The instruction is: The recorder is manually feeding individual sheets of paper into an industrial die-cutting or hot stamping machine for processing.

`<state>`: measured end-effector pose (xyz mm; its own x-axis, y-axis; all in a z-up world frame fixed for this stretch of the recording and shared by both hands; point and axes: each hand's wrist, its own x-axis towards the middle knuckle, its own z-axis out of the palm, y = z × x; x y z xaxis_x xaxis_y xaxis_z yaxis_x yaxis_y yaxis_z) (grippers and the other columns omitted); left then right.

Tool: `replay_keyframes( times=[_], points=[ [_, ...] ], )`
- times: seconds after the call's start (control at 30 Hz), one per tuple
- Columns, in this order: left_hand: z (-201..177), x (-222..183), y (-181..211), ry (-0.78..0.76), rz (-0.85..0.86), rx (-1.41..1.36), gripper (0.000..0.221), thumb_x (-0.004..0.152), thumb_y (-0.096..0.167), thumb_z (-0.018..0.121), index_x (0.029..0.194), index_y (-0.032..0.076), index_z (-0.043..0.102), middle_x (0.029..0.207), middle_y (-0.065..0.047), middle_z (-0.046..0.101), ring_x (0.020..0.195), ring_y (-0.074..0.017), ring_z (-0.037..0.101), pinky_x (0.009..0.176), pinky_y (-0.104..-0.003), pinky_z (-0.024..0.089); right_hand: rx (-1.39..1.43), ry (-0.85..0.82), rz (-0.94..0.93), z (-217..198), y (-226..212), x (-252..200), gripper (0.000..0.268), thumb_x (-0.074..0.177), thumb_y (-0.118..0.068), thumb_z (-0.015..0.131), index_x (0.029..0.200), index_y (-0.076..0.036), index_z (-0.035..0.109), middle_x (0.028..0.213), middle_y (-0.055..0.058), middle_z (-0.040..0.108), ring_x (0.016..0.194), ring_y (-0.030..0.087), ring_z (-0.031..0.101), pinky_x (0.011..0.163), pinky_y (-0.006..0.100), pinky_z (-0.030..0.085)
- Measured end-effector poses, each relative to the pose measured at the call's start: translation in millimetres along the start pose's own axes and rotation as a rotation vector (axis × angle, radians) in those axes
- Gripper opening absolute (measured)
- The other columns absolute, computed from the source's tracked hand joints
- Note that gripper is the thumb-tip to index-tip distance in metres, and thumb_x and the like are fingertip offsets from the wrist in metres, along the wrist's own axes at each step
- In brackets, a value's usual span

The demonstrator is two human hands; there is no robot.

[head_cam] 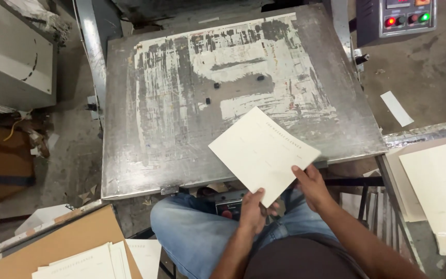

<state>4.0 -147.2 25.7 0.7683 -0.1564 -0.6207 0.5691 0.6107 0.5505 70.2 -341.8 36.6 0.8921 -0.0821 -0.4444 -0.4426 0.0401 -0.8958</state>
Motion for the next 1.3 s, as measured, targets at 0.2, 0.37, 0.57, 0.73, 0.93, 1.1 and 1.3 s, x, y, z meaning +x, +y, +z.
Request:
replay_keyframes(
  times=[0.2,0.37,0.57,0.73,0.93,1.1,1.3],
  points=[
    [-23.4,-1.0,53.9,-0.053,0.002,0.863,0.032,0.097,0.023,0.064,0.121,0.003,0.067,0.105,-0.016,0.075,0.078,-0.0211,0.073,0.065,-0.033,0.057,-0.035,0.022,-0.3,0.1,-8.7,35.3,0.036,0.102,-0.004,0.052,0.136,0.004,0.054,0.121,0.013,0.069,0.108,0.017,0.064,0.092,0.03,0.052],
    [-47.3,46.3,140.8,0.219,0.698,1.012,0.059,0.09,0.013,0.071,0.143,0.0,0.05,0.136,-0.02,0.062,0.128,-0.0325,0.06,0.104,-0.044,0.051,0.015,-0.04,-0.283,-0.1,-41.1,40.7,0.03,0.105,-0.005,0.05,0.133,0.003,0.057,0.113,0.01,0.071,0.098,0.016,0.067,0.084,0.03,0.055],
    [-51.3,95.4,183.9,0.071,0.719,0.853,0.09,0.088,0.005,0.073,0.154,0.0,0.013,0.155,-0.022,0.037,0.139,-0.0353,0.037,0.105,-0.044,0.039,0.0,-0.097,-0.343,-4.4,-40.5,60.9,0.027,0.105,-0.007,0.052,0.129,0.002,0.062,0.114,0.008,0.071,0.101,0.013,0.066,0.087,0.029,0.055],
    [-82.7,96.2,169.2,0.186,0.623,0.803,0.027,0.104,0.015,0.072,0.121,-0.006,0.068,0.101,-0.016,0.068,0.088,-0.0206,0.057,0.077,-0.036,0.05,0.063,-0.16,-0.455,-4.5,-42.7,73.9,0.026,0.105,-0.006,0.055,0.129,0.001,0.063,0.12,0.007,0.071,0.11,0.013,0.064,0.097,0.03,0.052],
    [-76.2,71.7,151.9,-0.007,0.705,0.616,0.032,0.098,0.014,0.069,0.126,0.0,0.063,0.112,-0.007,0.073,0.1,-0.0133,0.064,0.088,-0.03,0.052,0.204,-0.244,-0.486,2.6,-37.9,83.4,0.034,0.1,-0.003,0.06,0.134,0.001,0.059,0.126,0.007,0.069,0.117,0.015,0.062,0.103,0.031,0.048],
    [-79.9,68.5,132.8,-0.003,0.771,0.551,0.034,0.099,0.012,0.065,0.131,-0.001,0.062,0.12,-0.007,0.071,0.109,-0.0142,0.064,0.097,-0.03,0.05,0.249,-0.198,-0.488,4.4,-26.3,88.1,0.035,0.1,-0.005,0.062,0.134,0.001,0.058,0.124,0.008,0.07,0.115,0.017,0.063,0.103,0.033,0.049],
    [-98.4,87.5,104.0,0.031,0.762,0.554,0.032,0.101,0.012,0.062,0.129,-0.003,0.063,0.117,-0.008,0.072,0.107,-0.0139,0.064,0.095,-0.028,0.05,0.245,-0.242,-0.489,4.1,-35.2,82.2,0.037,0.1,-0.008,0.062,0.135,0.001,0.057,0.126,0.009,0.068,0.117,0.017,0.062,0.103,0.033,0.048]
  ],
)
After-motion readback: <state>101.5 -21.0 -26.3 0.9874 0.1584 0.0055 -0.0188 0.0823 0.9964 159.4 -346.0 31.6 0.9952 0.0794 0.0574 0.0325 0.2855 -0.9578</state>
